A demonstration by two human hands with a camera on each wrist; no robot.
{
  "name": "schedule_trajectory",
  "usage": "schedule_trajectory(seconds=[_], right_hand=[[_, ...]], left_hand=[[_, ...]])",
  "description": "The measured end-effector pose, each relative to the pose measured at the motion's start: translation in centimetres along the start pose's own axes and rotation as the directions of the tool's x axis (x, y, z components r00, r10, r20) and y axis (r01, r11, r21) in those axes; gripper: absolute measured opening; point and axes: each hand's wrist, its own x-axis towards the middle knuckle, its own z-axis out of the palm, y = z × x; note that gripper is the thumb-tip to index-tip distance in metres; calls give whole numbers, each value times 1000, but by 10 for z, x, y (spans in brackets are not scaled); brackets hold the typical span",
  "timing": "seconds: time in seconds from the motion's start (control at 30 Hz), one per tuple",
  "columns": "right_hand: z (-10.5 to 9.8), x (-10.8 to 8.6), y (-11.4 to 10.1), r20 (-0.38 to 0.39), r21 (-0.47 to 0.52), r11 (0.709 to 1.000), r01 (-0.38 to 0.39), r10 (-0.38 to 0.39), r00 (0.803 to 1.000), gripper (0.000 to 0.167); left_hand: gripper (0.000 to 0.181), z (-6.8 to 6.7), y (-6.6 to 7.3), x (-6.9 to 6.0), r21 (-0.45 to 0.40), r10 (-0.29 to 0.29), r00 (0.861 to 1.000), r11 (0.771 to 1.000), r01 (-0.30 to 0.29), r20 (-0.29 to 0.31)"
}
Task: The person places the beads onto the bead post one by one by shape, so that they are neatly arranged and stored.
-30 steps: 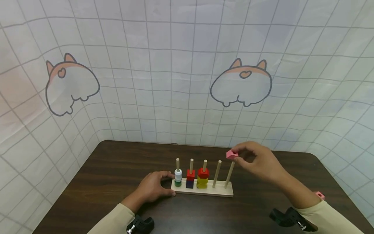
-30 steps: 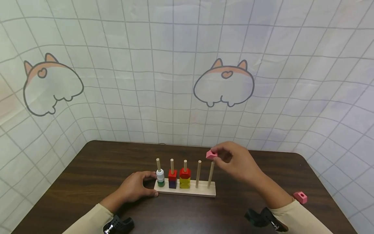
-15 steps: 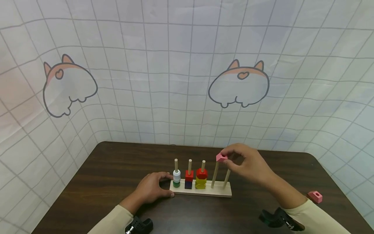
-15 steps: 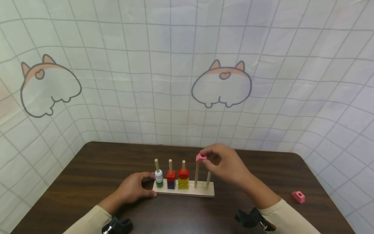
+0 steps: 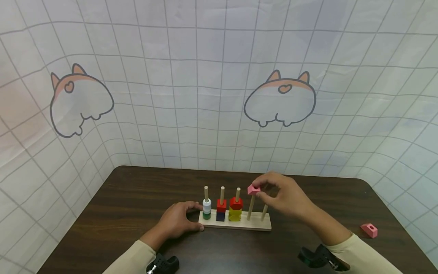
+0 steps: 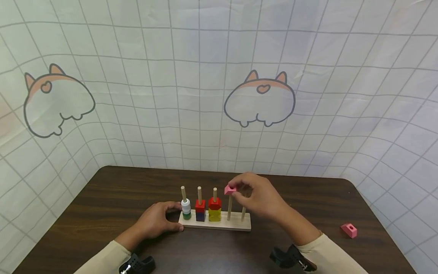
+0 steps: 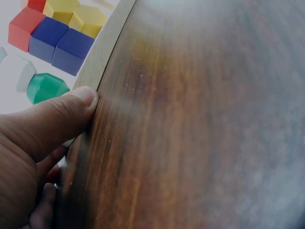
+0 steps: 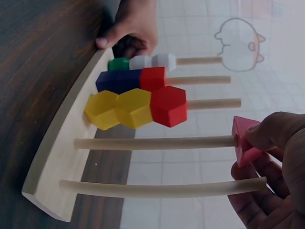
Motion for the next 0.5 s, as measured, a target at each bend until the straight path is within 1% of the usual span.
schedule_trajectory(seconds=[0.23,0.37,0.5], right_hand=[[8,-5,5,21,-10,994,-107,107,994,31],[12,-8,9,24,-7,989,-151,151,988,32],[17,-12,14,24,-7,986,-169,169,985,33]], left_hand=[[53,1,-1,1,1,-9,1000,1000,9,1],[53,0,-1,2,1,-8,1000,1000,8,5],[53,0,-1,2,1,-12,1000,1000,12,5]])
